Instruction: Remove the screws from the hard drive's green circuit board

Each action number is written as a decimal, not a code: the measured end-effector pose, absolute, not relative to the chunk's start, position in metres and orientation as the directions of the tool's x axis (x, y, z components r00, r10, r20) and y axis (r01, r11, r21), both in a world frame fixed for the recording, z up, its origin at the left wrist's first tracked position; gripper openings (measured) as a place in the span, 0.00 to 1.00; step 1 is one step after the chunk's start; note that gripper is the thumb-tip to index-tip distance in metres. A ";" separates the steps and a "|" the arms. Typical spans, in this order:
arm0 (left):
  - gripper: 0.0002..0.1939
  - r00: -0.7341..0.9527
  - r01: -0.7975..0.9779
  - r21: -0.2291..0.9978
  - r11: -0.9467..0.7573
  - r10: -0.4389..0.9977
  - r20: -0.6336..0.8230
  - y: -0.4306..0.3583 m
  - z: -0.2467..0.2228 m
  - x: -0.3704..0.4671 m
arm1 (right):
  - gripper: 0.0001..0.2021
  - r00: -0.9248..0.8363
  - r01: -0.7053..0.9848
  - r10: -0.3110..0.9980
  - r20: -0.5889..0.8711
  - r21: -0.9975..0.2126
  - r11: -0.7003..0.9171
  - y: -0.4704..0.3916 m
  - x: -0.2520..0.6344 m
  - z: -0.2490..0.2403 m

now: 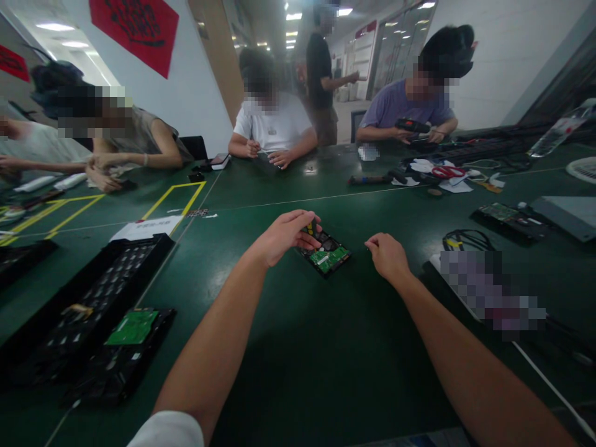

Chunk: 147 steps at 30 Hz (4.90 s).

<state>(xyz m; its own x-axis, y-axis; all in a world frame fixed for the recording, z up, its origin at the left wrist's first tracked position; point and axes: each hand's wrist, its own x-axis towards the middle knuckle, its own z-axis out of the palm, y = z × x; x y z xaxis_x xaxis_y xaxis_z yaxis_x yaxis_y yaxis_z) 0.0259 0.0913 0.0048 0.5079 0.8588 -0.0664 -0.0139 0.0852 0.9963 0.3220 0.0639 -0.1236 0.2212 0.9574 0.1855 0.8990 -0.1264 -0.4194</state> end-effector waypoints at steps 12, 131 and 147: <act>0.15 0.511 -0.019 0.997 0.073 0.858 -0.053 0.092 0.002 0.025 | 0.11 0.140 0.914 0.969 0.203 -0.402 -0.048 0.057 0.326 -0.120; 0.11 0.487 0.023 0.996 0.090 0.869 -0.090 0.091 0.005 0.025 | 0.11 0.190 0.918 0.953 0.236 -0.386 -0.087 0.064 0.334 -0.129; 0.19 0.441 0.087 0.996 -0.030 0.897 -0.012 0.095 0.000 0.024 | 0.11 0.156 0.921 0.959 0.236 -0.387 -0.055 0.063 0.331 -0.129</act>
<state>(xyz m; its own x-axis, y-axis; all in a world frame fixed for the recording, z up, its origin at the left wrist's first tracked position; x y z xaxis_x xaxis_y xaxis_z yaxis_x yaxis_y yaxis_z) 0.0240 0.0952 0.0003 0.4411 0.8974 -0.0120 0.0872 -0.0296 0.9958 0.3308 0.0626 -0.1286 0.1562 0.9591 0.2362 0.9206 -0.0547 -0.3866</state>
